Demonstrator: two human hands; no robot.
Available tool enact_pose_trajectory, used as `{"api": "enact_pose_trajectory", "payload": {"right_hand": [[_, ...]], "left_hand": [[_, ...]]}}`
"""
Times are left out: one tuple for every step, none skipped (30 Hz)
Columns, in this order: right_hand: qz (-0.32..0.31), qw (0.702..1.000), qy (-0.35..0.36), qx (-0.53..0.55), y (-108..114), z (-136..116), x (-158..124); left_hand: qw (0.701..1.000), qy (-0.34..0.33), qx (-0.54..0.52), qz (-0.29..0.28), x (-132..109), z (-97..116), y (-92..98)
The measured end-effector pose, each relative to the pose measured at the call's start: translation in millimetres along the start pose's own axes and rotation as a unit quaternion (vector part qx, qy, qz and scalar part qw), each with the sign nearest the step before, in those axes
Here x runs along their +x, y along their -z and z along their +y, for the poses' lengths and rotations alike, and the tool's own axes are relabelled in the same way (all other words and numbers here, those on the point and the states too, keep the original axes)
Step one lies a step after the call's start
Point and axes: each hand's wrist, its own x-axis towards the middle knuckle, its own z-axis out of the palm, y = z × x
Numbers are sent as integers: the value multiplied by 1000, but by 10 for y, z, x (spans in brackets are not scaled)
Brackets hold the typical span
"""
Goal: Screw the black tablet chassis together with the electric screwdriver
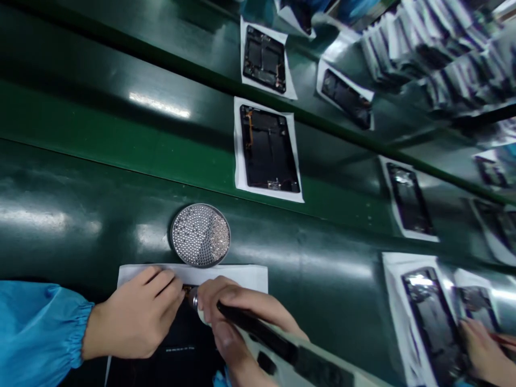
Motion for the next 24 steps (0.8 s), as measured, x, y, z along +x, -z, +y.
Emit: {"api": "enact_pose_trajectory", "payload": {"right_hand": [[-10,1000,-2,-1,-4,20,-5],[-11,1000,1,-2,-7,38,-7],[-11,1000,3,-1,-8,54,-8],[-11,1000,6,1,-10,67,-6],[-10,1000,8,2,-11,78,-4],[-10,1000,11,3,-13,87,-1],[-11,1000,13,3,-14,95,2],[-14,1000,15,3,-14,101,4],[-18,1000,18,3,-15,107,4],[-23,1000,20,2,-17,111,3],[-28,999,21,2,-21,115,-1],[-28,999,24,4,-28,119,-7],[-23,999,31,7,-38,123,-16],[-16,999,36,9,-52,127,-25],[-7,999,38,9,-69,133,-35],[1,999,38,9,-88,141,-45],[9,999,37,7,-108,150,-52],[16,999,34,7,-126,159,-55],[19,999,32,9,-141,166,-52],[23,999,33,14,-152,167,-42],[29,999,35,21,-156,160,-24],[38,998,35,28,-151,141,1],[51,997,41,36,-133,108,33],[66,995,51,47,-101,61,68]], "left_hand": [[1000,0,0,-1,1,1,-1],[1000,-1,0,-1,2,2,-1],[1000,-1,1,0,0,2,-1],[1000,-2,2,0,-1,2,-1],[1000,-3,2,1,-4,2,-1],[1000,-4,2,3,-6,2,0],[1000,-5,2,4,-8,2,-1],[1000,-6,1,8,-9,2,-1],[1000,-6,-1,12,-9,2,-2],[1000,-5,-3,15,-9,3,-4],[1000,-3,-5,18,-7,3,-6],[1000,-2,-7,20,-5,3,-9],[1000,-2,-10,19,-3,2,-11],[1000,-2,-12,17,-2,1,-13],[1000,-2,-13,15,-1,1,-13],[1000,-3,-13,13,-2,1,-12],[1000,-3,-12,12,-4,1,-7],[1000,-2,-9,11,-7,2,1],[1000,1,-5,10,-9,3,13],[1000,5,0,9,-9,3,31],[1000,13,7,6,-6,0,53],[1000,24,13,0,3,-6,81],[999,42,19,-12,21,-16,114],[997,64,23,-31,47,-31,150]]}}
